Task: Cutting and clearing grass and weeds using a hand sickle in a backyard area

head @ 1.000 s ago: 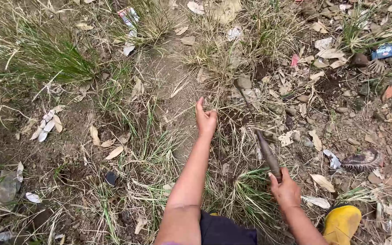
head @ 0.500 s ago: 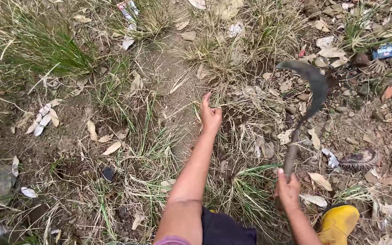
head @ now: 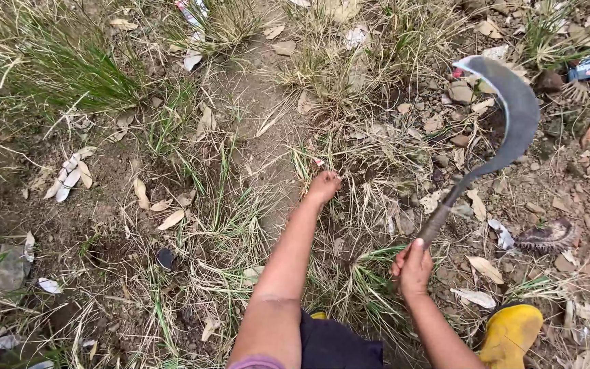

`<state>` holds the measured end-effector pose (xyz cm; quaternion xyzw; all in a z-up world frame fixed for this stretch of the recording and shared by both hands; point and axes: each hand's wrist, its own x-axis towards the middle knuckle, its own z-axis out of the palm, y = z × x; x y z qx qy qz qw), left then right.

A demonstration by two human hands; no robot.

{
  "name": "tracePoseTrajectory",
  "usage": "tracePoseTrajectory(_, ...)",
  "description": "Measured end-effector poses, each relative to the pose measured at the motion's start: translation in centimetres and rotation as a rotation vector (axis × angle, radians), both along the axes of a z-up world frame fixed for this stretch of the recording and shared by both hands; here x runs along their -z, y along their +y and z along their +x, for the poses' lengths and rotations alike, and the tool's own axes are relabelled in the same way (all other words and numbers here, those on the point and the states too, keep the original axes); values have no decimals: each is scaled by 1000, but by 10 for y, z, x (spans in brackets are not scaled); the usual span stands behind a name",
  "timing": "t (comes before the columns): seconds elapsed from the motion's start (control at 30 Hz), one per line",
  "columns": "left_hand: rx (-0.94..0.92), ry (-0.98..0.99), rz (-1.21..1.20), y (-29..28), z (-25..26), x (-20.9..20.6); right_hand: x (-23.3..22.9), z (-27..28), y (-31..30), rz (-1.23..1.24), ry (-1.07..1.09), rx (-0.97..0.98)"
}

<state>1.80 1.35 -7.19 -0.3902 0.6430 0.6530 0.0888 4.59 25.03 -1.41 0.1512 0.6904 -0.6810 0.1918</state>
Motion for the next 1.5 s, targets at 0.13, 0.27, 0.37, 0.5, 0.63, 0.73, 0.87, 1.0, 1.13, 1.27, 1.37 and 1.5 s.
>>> tracePoseTrajectory(0.13, -88, 26, -5, -2, -5, -14, 37, 22, 5, 154, -163, -242)
tracePoseTrajectory(0.27, -305, -169, 76, -11, -5, -57, 34, 31, 9, 175, -310, -408)
tracePoseTrajectory(0.37, -304, -140, 26, -19, 3, -57, 23, 37, 13, 104, -179, -307)
tracePoseTrajectory(0.5, -289, -89, -37, -26, 8, -35, 8, 23, 3, -120, -8, 16)
tracePoseTrajectory(0.63, -300, -86, 10, -26, 1, -52, 45, 24, 5, -119, -109, -104)
tracePoseTrajectory(0.73, -364, -43, -3, -30, 4, -59, 71, 51, 28, 83, -395, -491)
tracePoseTrajectory(0.87, -733, 432, -134, -48, 10, -59, 42, 66, 34, -103, -271, -307)
tracePoseTrajectory(1.0, -997, 656, -501, -73, 15, -45, 10, 33, 6, -84, -216, -219)
tracePoseTrajectory(1.13, -1096, 745, -289, -75, 16, -43, 44, 39, 23, -243, -300, -447)
tracePoseTrajectory(1.27, -952, 468, -304, -62, 21, -66, 19, 39, 19, -22, -244, -390)
tracePoseTrajectory(1.37, -893, 409, -331, -60, 27, -66, -20, 14, -11, 40, -147, -269)
tracePoseTrajectory(1.5, -927, 439, -335, -62, 33, -72, -44, -19, -52, 126, -63, -241)
